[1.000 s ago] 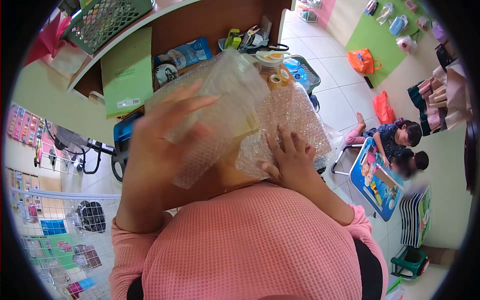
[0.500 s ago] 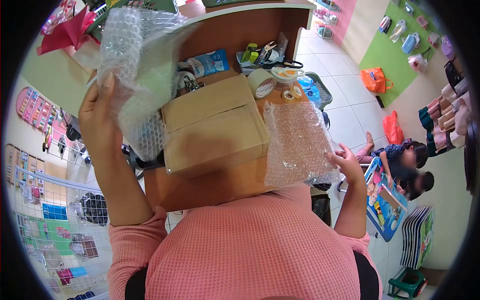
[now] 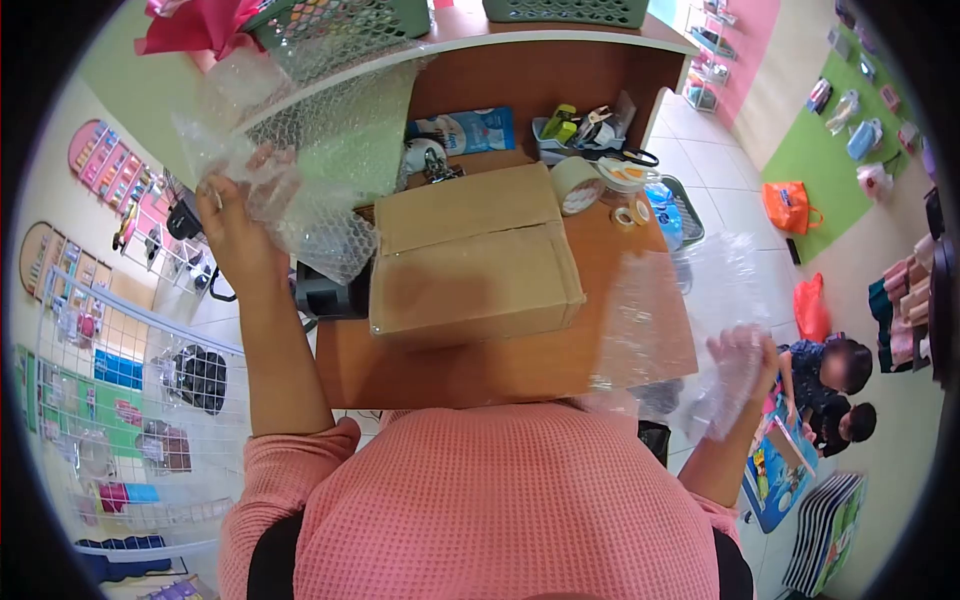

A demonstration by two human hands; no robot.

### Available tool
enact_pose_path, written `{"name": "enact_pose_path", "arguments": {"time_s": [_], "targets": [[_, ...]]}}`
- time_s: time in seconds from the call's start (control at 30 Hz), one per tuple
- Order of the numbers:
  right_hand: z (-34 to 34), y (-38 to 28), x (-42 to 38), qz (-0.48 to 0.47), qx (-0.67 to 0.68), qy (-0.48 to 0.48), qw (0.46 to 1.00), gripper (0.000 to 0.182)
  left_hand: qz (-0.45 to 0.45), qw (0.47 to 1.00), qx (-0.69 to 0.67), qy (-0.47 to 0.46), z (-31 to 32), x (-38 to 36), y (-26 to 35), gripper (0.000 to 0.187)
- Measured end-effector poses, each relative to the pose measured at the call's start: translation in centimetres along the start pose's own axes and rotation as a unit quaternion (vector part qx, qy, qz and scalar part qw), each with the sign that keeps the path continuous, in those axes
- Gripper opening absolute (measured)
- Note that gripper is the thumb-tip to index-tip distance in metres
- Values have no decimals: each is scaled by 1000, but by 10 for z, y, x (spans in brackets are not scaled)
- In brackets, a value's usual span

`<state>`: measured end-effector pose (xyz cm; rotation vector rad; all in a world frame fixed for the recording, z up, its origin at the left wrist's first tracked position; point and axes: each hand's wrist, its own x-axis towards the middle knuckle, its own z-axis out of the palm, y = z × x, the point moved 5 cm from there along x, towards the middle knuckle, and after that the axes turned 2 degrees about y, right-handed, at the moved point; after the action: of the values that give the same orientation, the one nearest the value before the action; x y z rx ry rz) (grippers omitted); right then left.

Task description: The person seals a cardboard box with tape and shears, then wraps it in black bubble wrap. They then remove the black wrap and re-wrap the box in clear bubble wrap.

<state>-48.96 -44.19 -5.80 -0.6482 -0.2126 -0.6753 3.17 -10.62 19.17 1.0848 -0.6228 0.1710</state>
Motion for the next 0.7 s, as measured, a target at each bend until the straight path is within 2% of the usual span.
{"name": "enact_pose_path", "arguments": {"time_s": [0.07,0.13,0.17,0.2,0.27,0.33,0.37,0.43,0.47,0.53,0.67,0.7], "targets": [[55,-3,24,-66,-70,236,967,61,26,999,24,-8,-12,3,-8,56],[90,15,75,-37,-189,74,978,59,57,998,-8,28,-22,3,-10,52],[95,32,94,43,-350,83,932,58,58,998,-11,30,-19,2,-9,52],[103,50,112,121,-500,91,853,56,48,998,-26,22,-13,1,-8,51],[209,106,168,78,-600,-83,792,51,40,998,-45,16,-7,1,-10,50],[208,145,186,-44,-754,-275,596,42,51,997,-60,15,-7,7,-15,48],[202,155,187,-45,-753,-279,594,42,54,997,-60,20,-8,8,-16,48],[190,171,186,28,-770,-259,582,35,61,987,-111,102,-16,15,-18,36],[192,172,184,25,-770,-266,580,35,66,986,-112,108,-19,22,-21,36],[191,170,180,42,-767,-225,599,34,71,971,-123,194,-36,35,-30,41],[195,171,181,66,-775,-204,594,33,91,965,-141,203,-39,48,-27,39],[195,170,182,70,-775,-200,595,33,120,963,-135,200,-39,50,-17,39]]}}
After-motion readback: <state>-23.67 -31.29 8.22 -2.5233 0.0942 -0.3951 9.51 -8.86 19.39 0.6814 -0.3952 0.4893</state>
